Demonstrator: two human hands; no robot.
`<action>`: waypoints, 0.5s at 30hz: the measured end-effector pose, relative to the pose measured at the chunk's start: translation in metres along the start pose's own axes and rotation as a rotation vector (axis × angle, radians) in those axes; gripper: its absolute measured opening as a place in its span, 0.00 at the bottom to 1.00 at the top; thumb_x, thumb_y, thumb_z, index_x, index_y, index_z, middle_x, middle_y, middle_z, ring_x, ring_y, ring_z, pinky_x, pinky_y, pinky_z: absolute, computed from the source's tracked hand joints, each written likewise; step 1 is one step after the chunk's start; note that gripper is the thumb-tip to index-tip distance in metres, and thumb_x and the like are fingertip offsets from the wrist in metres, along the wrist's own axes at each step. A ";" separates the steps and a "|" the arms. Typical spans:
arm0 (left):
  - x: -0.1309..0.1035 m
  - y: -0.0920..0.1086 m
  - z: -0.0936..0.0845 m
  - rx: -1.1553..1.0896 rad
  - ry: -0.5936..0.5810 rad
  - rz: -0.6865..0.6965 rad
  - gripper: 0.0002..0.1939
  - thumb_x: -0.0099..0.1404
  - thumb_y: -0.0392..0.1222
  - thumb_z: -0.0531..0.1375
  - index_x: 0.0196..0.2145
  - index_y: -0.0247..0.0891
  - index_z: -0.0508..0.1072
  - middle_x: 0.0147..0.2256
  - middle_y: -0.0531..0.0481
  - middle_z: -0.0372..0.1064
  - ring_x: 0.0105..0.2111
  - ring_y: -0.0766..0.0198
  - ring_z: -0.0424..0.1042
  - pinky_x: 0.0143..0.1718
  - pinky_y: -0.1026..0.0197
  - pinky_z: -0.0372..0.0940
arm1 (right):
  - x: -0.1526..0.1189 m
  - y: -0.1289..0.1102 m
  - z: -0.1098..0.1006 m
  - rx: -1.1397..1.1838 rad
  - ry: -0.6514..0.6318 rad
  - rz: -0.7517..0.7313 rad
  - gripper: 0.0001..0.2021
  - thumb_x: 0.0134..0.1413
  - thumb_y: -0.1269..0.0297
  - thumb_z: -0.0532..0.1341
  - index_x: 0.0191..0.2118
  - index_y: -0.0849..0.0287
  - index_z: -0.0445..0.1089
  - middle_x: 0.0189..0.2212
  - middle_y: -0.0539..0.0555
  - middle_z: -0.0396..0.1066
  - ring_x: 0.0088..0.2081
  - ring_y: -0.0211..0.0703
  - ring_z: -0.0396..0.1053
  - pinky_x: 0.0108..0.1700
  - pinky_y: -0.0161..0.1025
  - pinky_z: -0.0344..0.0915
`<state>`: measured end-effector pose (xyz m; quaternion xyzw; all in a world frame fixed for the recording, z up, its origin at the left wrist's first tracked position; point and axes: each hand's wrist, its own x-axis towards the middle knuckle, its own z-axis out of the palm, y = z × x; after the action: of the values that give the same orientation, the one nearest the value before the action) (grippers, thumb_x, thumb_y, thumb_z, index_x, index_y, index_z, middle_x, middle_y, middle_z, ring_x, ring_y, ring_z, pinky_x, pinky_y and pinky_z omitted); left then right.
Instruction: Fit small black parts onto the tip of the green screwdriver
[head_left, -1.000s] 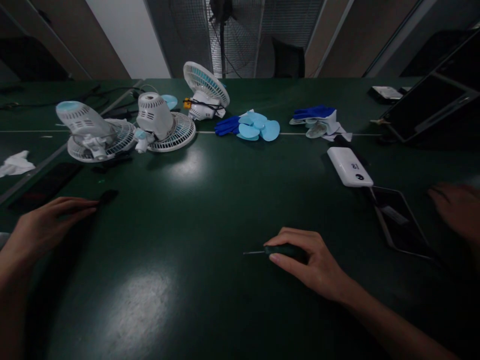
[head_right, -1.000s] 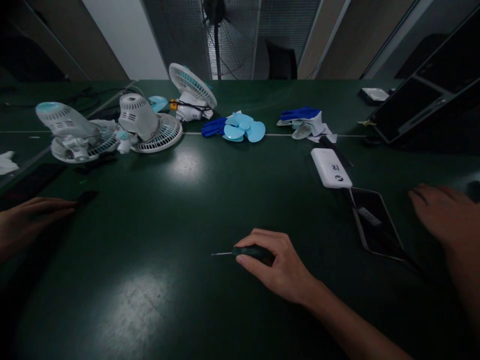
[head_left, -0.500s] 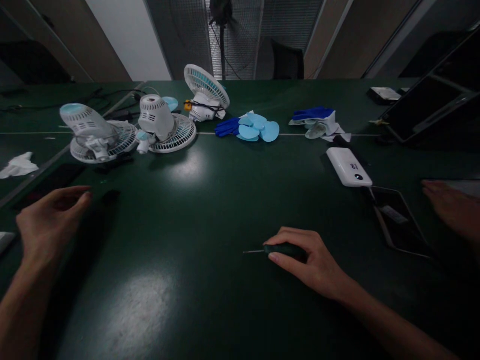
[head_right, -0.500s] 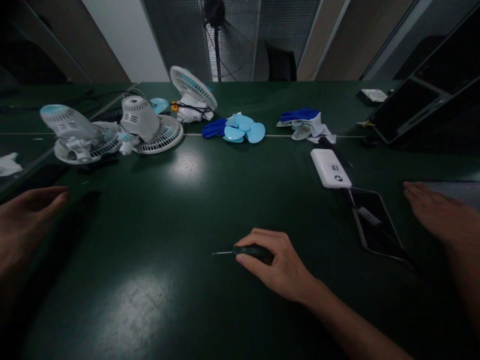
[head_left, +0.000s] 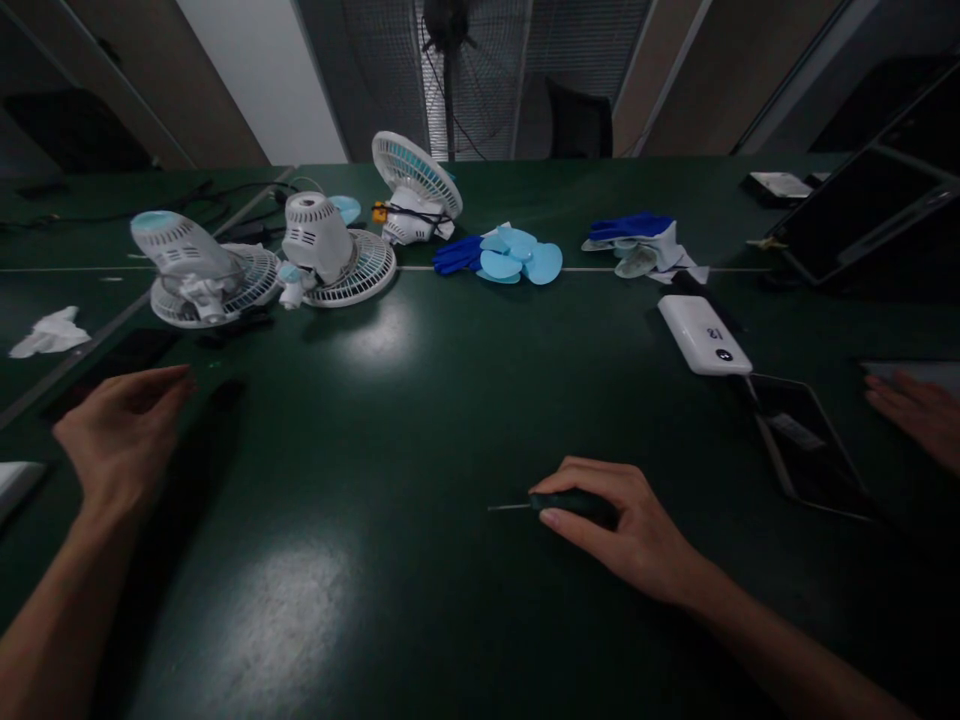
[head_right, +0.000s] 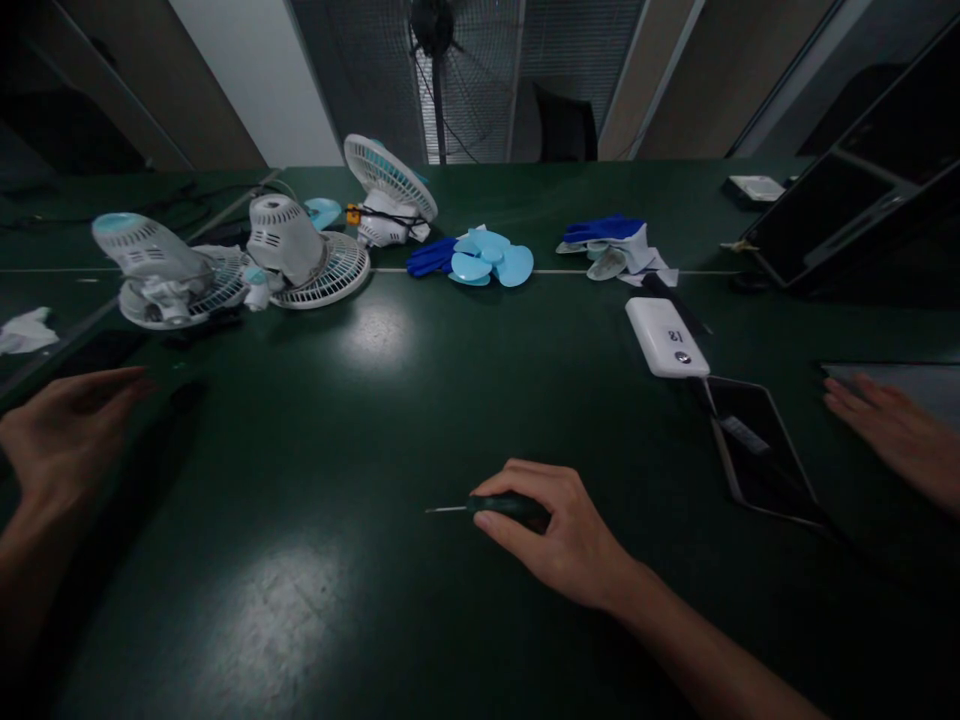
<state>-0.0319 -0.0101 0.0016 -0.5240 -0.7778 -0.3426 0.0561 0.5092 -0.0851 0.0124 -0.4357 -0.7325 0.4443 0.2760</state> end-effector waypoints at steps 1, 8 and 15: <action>0.000 -0.001 0.000 -0.005 -0.009 -0.016 0.25 0.63 0.57 0.63 0.51 0.40 0.81 0.48 0.45 0.78 0.42 0.55 0.78 0.50 0.55 0.72 | 0.000 0.000 0.000 0.000 -0.005 0.005 0.08 0.66 0.63 0.64 0.46 0.56 0.79 0.38 0.53 0.77 0.38 0.44 0.75 0.39 0.41 0.68; 0.001 -0.005 0.002 0.006 -0.042 -0.074 0.23 0.60 0.53 0.64 0.50 0.41 0.82 0.49 0.46 0.79 0.43 0.52 0.78 0.51 0.53 0.71 | -0.002 0.003 0.000 -0.003 -0.022 0.023 0.08 0.67 0.62 0.64 0.47 0.55 0.79 0.38 0.52 0.77 0.38 0.44 0.75 0.40 0.42 0.68; 0.000 -0.013 0.000 0.025 -0.066 -0.060 0.23 0.61 0.53 0.64 0.50 0.40 0.81 0.47 0.44 0.80 0.42 0.52 0.79 0.53 0.52 0.70 | -0.002 0.005 0.001 -0.005 -0.028 0.016 0.08 0.67 0.63 0.64 0.48 0.53 0.78 0.39 0.51 0.77 0.39 0.44 0.75 0.40 0.41 0.68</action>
<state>-0.0427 -0.0131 -0.0039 -0.5106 -0.7989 -0.3169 0.0268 0.5113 -0.0863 0.0076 -0.4362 -0.7339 0.4505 0.2610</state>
